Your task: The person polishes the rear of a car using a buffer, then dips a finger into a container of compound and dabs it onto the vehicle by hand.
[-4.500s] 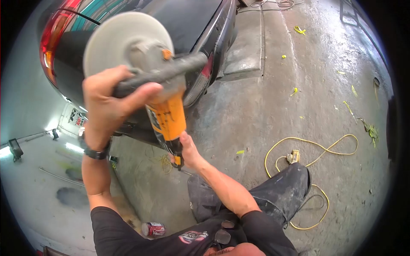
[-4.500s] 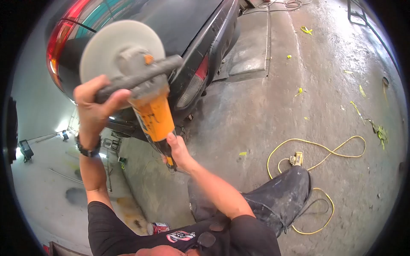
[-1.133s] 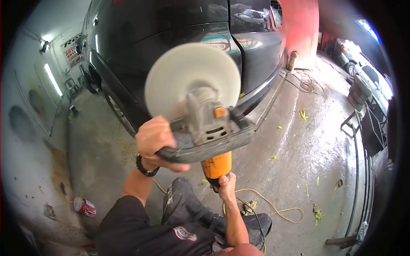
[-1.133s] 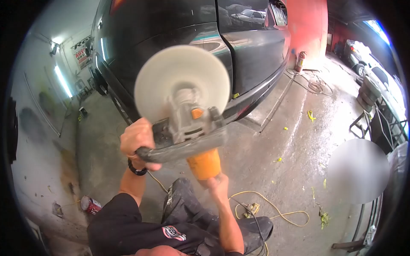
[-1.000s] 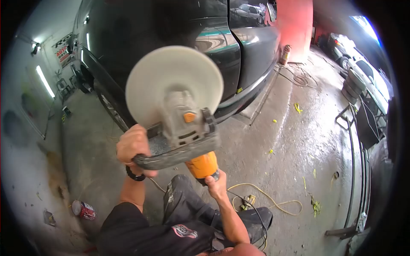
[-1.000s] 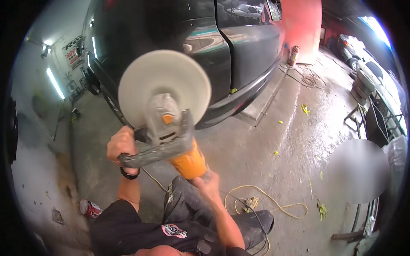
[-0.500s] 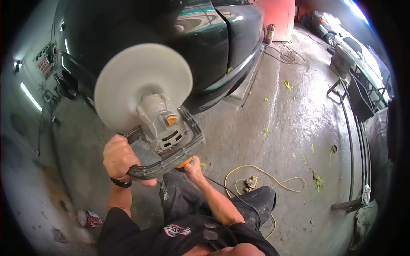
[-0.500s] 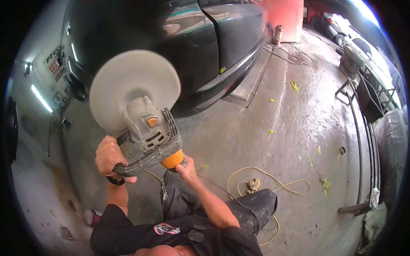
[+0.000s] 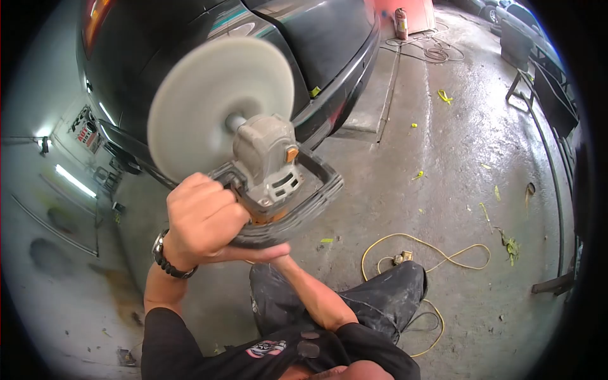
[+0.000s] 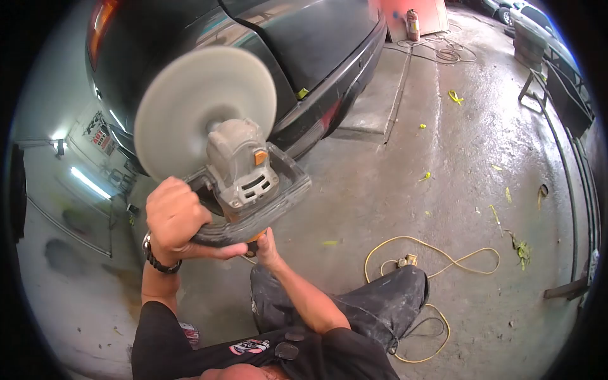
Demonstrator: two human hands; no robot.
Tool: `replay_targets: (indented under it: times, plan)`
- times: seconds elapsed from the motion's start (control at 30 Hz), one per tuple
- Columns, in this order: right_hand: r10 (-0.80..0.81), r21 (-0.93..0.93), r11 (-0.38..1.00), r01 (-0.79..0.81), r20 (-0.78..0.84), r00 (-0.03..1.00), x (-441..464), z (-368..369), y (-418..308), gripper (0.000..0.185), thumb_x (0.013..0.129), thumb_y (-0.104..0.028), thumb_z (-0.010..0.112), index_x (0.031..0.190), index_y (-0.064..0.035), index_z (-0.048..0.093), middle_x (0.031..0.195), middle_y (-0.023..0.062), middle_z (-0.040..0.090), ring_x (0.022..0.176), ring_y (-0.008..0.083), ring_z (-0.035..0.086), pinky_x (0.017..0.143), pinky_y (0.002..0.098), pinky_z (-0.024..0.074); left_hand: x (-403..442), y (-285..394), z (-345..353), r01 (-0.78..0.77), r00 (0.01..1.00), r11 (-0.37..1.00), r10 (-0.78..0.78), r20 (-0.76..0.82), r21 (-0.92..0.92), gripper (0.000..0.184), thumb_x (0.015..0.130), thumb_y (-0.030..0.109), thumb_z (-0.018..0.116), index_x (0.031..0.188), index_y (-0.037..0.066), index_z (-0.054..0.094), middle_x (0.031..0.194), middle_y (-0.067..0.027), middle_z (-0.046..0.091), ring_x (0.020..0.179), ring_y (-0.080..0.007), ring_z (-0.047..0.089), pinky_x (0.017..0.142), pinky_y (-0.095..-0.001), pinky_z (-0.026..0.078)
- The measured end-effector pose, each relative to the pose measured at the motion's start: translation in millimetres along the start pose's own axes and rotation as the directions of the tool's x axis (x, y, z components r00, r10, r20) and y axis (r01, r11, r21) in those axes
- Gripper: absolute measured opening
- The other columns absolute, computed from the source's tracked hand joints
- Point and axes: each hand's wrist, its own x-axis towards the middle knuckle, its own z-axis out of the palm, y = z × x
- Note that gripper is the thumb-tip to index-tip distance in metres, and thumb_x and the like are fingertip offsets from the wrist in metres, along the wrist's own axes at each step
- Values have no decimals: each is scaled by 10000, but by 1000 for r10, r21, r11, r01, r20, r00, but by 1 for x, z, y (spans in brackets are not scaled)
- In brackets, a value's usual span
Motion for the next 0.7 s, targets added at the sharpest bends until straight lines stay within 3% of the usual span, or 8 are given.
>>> replay_targets:
  times: [0.2,0.23,0.3,0.5,0.57,0.7]
  plan:
    - [-121,224,968,110,37,992,16,3,-23,1044,640,-972,497,1115,-48,592,821,72,619,616,180,608,543,324,506,56,3,24,-34,999,999,34,5,-6,573,574,478,920,586,127,468,551,9,401,474,-191,414,500,-312,312]
    - [-64,105,992,69,-51,997,15,9,-34,1177,575,-1063,251,1058,-49,603,673,60,601,593,183,601,576,306,483,60,3,28,-38,999,999,37,-14,-10,568,573,477,920,587,127,472,553,9,400,476,-193,413,500,-313,310]
    - [-152,230,966,119,131,980,22,-12,-27,971,734,-926,468,1123,-47,609,816,75,668,738,186,656,693,329,532,56,-1,31,-41,999,999,41,-14,-20,561,562,480,922,590,128,486,555,5,398,476,-194,410,497,-316,306]
    - [-94,-77,993,92,-30,995,3,-12,7,990,695,-893,565,1163,-21,602,892,74,672,801,167,646,738,322,527,0,-3,10,-32,999,999,33,31,-25,616,562,542,910,596,131,452,535,17,378,448,-179,402,474,-317,296]
    - [-89,-168,983,74,-84,993,2,-9,15,999,682,-881,597,1177,-13,599,917,73,673,822,161,643,753,319,526,-23,-6,-2,1,1000,999,0,28,-47,602,582,494,915,603,129,437,557,19,300,456,-174,352,480,-307,274]
    - [-105,-314,948,49,-163,981,2,-6,30,1024,656,-859,662,1204,4,595,968,73,675,864,148,636,783,315,523,-79,-19,-10,61,993,978,-79,-84,-197,624,555,569,882,630,112,463,533,27,337,443,-165,359,487,-304,287]
